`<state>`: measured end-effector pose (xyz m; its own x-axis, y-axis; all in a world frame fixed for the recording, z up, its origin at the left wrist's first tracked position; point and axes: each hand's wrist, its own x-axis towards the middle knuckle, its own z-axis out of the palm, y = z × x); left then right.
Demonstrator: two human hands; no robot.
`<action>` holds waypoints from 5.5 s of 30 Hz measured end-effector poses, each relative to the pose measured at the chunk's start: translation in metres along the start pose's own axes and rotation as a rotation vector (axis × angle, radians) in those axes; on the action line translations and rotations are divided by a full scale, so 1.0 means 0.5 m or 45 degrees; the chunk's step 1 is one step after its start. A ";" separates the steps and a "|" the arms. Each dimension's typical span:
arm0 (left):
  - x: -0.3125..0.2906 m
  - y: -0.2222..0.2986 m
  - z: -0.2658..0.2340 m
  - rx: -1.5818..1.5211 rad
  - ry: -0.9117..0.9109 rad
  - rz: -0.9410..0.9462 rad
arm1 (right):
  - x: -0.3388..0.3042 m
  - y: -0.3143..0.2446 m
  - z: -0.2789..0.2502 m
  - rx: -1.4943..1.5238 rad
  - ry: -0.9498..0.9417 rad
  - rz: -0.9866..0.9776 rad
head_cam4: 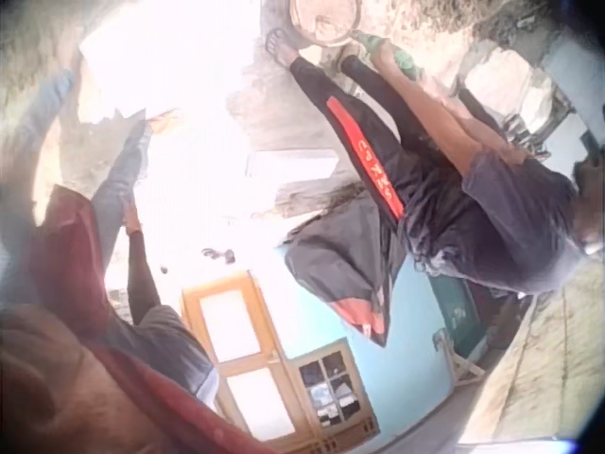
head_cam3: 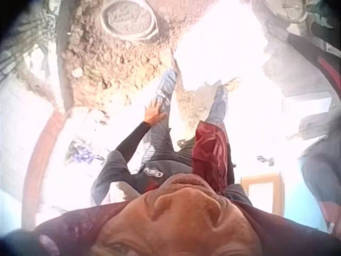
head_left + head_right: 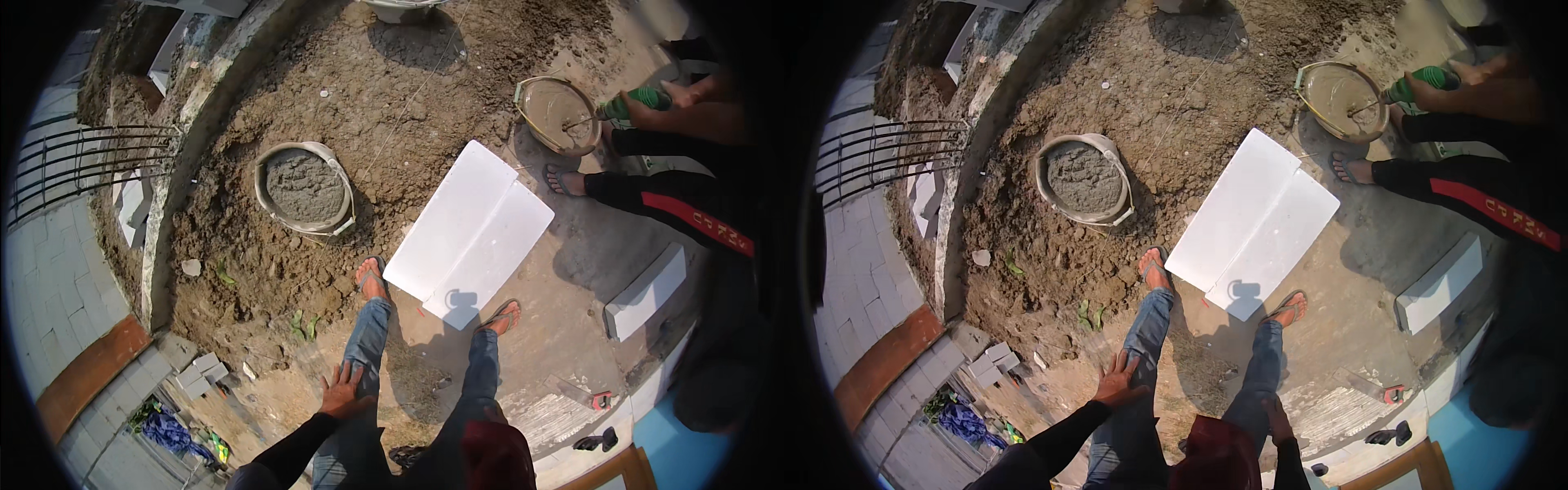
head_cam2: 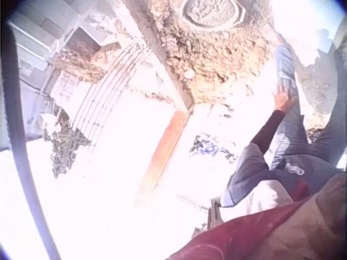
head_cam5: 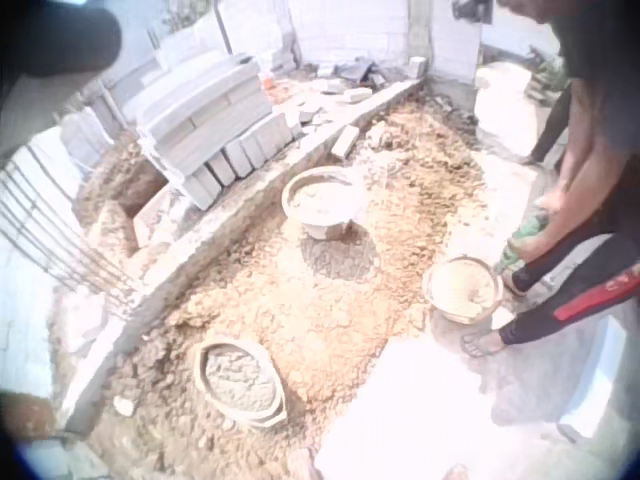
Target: The person picks up two white construction blocks from a stack by hand and carries them across a construction site, placing them on the ground.
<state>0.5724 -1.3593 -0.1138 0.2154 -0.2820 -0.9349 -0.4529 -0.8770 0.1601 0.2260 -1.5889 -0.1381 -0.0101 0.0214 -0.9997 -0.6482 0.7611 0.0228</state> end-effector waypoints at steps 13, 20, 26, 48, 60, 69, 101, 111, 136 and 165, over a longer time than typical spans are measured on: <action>-0.327 0.078 0.126 -0.644 -0.161 -0.155 | -0.197 -0.045 -0.074 -0.685 -0.115 -0.484; -0.437 0.163 0.312 -0.840 0.156 -0.101 | -0.356 -0.007 -0.217 -1.006 -0.396 -0.072; -0.404 0.042 0.617 -1.222 0.316 0.154 | -0.526 0.002 -0.095 -0.941 -0.236 0.145; -0.812 -0.218 1.120 -2.754 0.590 -0.821 | -0.408 0.198 0.547 -2.093 -0.042 -0.504; -0.813 -0.475 1.064 -2.727 0.775 -0.741 | -0.321 0.382 0.884 -1.981 -0.344 0.117; -0.871 -0.567 1.060 -3.026 1.154 -0.975 | -0.304 0.564 1.430 -2.884 -0.603 -0.199; -1.278 -1.769 1.797 -4.277 1.664 -1.493 | -0.188 1.763 2.528 -3.285 -0.754 -0.900; -1.238 -2.087 2.228 -4.011 0.663 -1.047 | -0.221 2.027 2.841 -2.644 -0.407 -0.954; -1.686 -3.963 2.069 -3.330 1.290 -0.845 | -0.106 2.651 3.671 -2.492 -0.133 -0.925; -1.947 -5.693 1.572 -2.838 2.034 -0.671 | -0.090 3.002 4.713 -1.809 0.172 -0.389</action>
<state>0.9719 1.7173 0.0913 0.4104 0.7874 -0.4599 0.3787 0.3116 0.8715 1.0480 1.0801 -0.0442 0.2450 -0.1408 -0.9592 -0.8279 -0.5452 -0.1314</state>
